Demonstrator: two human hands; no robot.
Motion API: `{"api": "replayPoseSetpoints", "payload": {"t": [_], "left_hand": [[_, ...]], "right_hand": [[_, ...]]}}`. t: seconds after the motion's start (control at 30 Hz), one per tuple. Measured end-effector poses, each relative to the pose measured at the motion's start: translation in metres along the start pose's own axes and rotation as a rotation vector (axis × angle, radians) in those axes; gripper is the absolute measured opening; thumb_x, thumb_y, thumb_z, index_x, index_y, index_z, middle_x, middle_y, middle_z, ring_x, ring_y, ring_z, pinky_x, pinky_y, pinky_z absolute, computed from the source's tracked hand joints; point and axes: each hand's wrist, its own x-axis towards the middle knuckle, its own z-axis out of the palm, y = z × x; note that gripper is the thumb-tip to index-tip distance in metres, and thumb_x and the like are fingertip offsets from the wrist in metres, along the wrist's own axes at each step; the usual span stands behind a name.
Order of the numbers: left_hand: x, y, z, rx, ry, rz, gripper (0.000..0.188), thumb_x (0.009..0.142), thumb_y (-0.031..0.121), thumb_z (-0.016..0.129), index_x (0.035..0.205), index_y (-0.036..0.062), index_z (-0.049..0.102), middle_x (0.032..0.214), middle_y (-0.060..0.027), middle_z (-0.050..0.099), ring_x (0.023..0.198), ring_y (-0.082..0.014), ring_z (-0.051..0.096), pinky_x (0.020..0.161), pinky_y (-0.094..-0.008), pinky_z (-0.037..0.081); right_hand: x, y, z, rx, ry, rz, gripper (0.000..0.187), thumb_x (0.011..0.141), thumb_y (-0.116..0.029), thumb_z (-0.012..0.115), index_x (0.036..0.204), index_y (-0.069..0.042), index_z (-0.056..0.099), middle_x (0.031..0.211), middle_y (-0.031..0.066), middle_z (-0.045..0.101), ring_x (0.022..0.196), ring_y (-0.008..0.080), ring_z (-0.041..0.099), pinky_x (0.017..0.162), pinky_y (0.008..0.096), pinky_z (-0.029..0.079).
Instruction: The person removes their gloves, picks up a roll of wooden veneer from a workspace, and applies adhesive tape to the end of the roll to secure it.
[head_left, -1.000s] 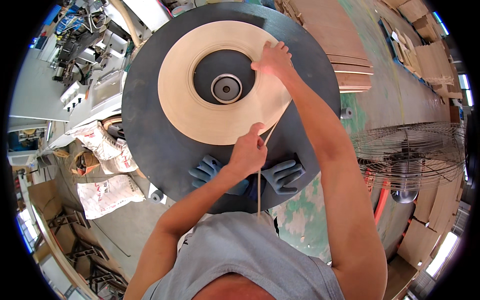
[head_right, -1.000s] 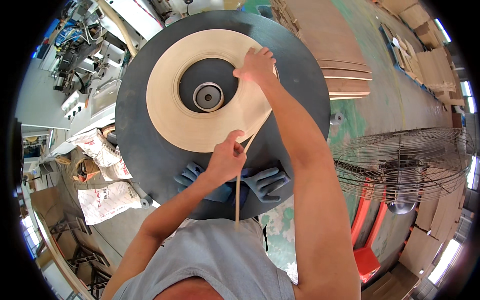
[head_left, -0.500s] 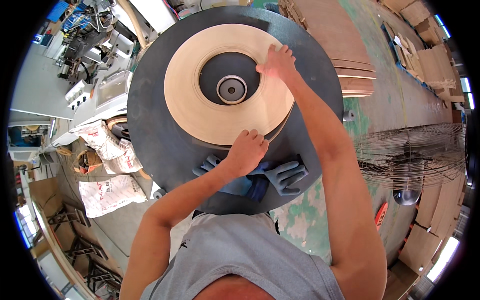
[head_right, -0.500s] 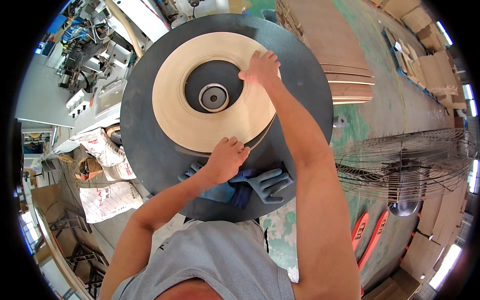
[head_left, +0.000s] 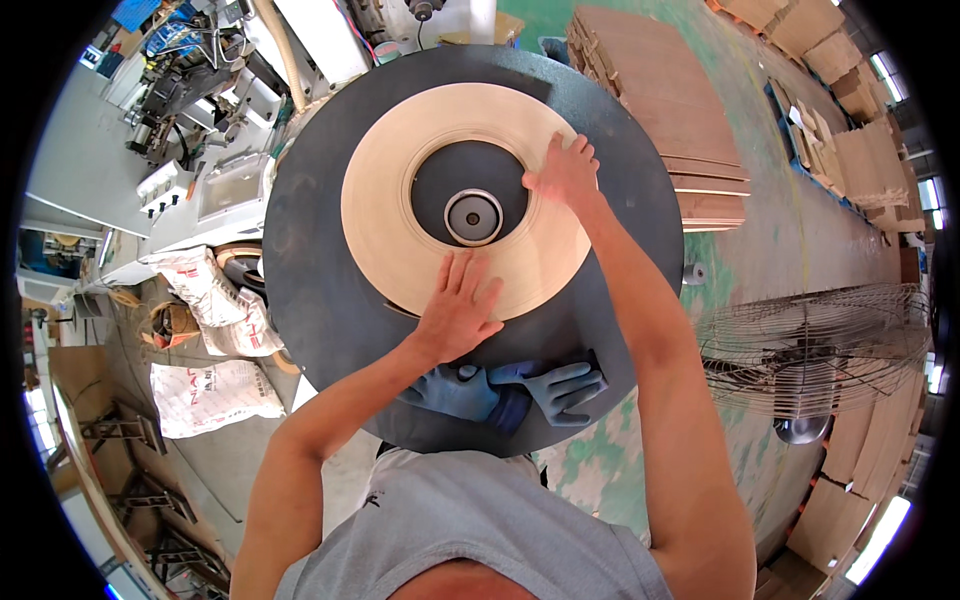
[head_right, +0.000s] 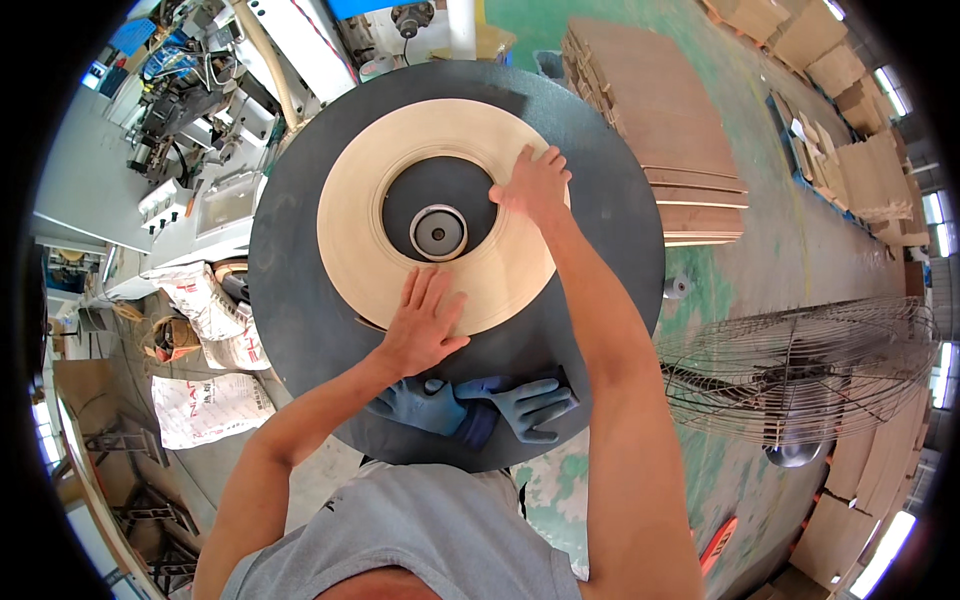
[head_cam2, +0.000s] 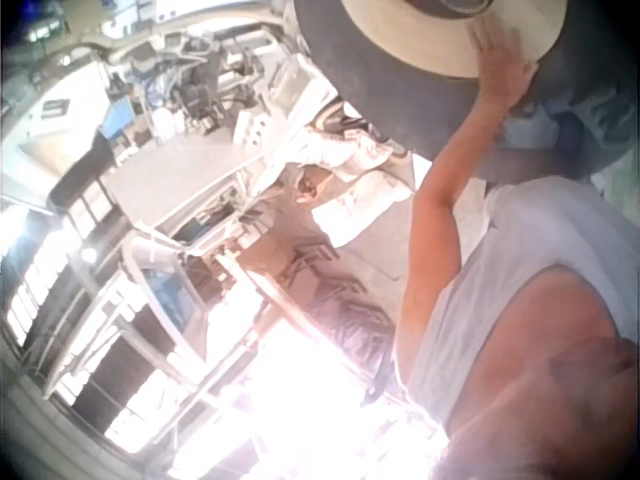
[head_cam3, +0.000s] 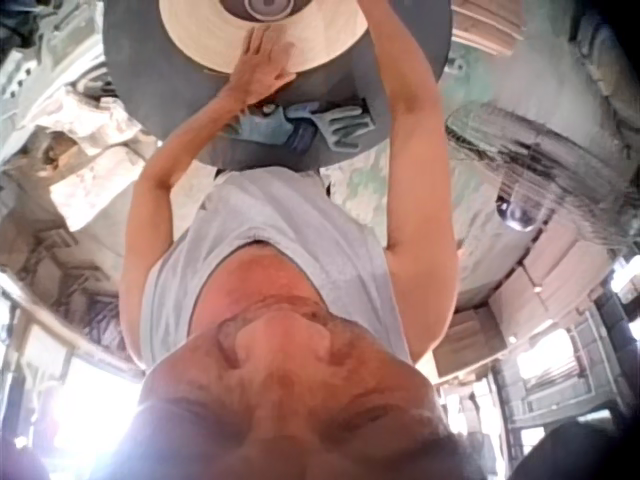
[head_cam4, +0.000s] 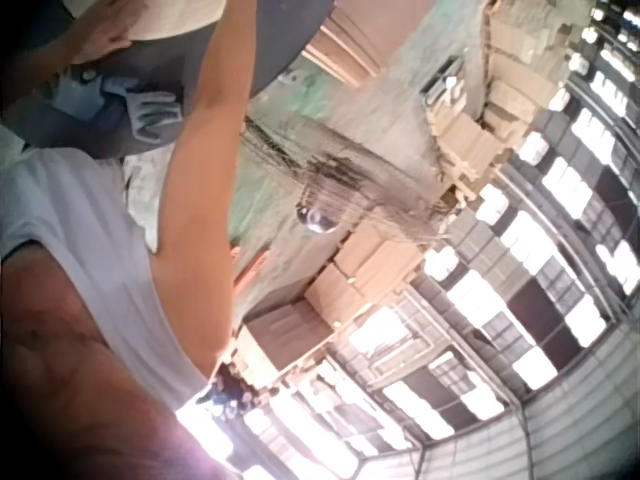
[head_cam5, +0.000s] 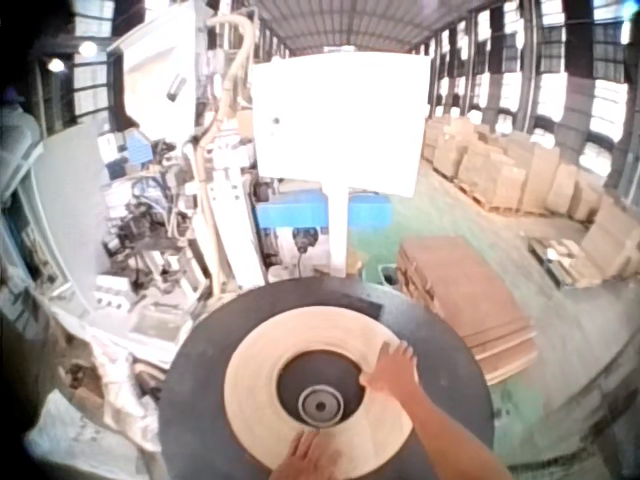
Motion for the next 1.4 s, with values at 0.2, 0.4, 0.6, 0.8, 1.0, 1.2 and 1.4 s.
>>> {"api": "replayPoseSetpoints", "payload": {"t": [0.2,0.4,0.6,0.8,1.0,1.2,1.4], "left_hand": [[0.003,-0.016,-0.005,0.037,-0.007,-0.036,0.085,0.065,0.05,0.083,0.132,0.006,0.053,0.147,-0.0202,0.039,0.141,-0.0417,0.032,0.118,-0.0614,0.023],[0.004,-0.02,-0.007,0.018,-0.02,-0.02,0.084,0.065,0.054,0.081,0.13,0.0072,0.057,0.145,-0.0198,0.04,0.14,-0.0402,0.033,0.118,-0.0611,0.022],[0.002,-0.024,-0.007,0.011,-0.001,-0.002,0.082,0.066,0.055,0.081,0.129,0.0075,0.058,0.143,-0.0216,0.041,0.137,-0.0419,0.034,0.117,-0.0602,0.022],[0.003,-0.024,-0.012,0.019,-0.006,0.018,0.079,0.066,0.055,0.08,0.127,0.0085,0.06,0.139,-0.0233,0.043,0.134,-0.0429,0.036,0.116,-0.0592,0.024],[-0.01,-0.031,-0.022,-0.017,-0.089,0.071,0.079,0.063,0.054,0.081,0.124,0.0093,0.061,0.137,-0.0215,0.044,0.134,-0.0409,0.036,0.117,-0.0579,0.024],[-0.037,-0.056,-0.042,-0.018,-0.217,0.231,0.081,0.059,0.053,0.083,0.126,0.0122,0.061,0.138,-0.0215,0.045,0.133,-0.0403,0.039,0.117,-0.0576,0.024],[-0.035,-0.058,-0.054,0.048,-0.252,0.264,0.082,0.059,0.049,0.084,0.128,0.012,0.061,0.145,-0.0237,0.044,0.133,-0.0404,0.039,0.116,-0.0568,0.026]], "right_hand": [[-0.003,-0.002,-0.002,0.0,-0.036,0.022,0.101,0.073,-0.047,0.075,0.151,0.002,0.035,0.148,0.0392,0.029,0.139,0.0529,0.03,0.108,0.0606,0.033],[-0.038,-0.005,0.007,-0.122,0.324,-0.292,0.058,0.086,-0.026,0.067,0.141,-0.013,0.054,0.149,0.0242,0.038,0.141,0.0474,0.032,0.115,0.0635,0.026],[-0.07,0.012,0.017,0.087,0.215,-0.812,0.015,0.08,-0.005,0.067,0.094,-0.007,0.071,0.109,0.0078,0.064,0.126,0.0307,0.052,0.117,0.0555,0.032],[-0.106,-0.009,0.035,0.305,0.309,-0.643,0.013,0.078,-0.003,0.066,0.09,-0.003,0.071,0.099,0.0085,0.066,0.116,0.0289,0.058,0.116,0.0498,0.036],[-0.141,-0.016,0.037,0.354,0.334,-0.602,0.018,0.078,0.002,0.06,0.092,-0.001,0.07,0.101,0.0107,0.066,0.115,0.0322,0.058,0.111,0.0519,0.04],[-0.195,-0.039,0.048,0.298,0.303,-0.513,0.025,0.084,-0.006,0.062,0.108,-0.001,0.068,0.111,0.0118,0.063,0.121,0.033,0.054,0.112,0.0537,0.037],[-0.216,-0.052,0.02,0.187,0.06,-0.535,0.062,0.079,-0.033,0.074,0.133,-0.005,0.059,0.135,0.0189,0.051,0.135,0.0424,0.041,0.111,0.0693,0.026]]}}
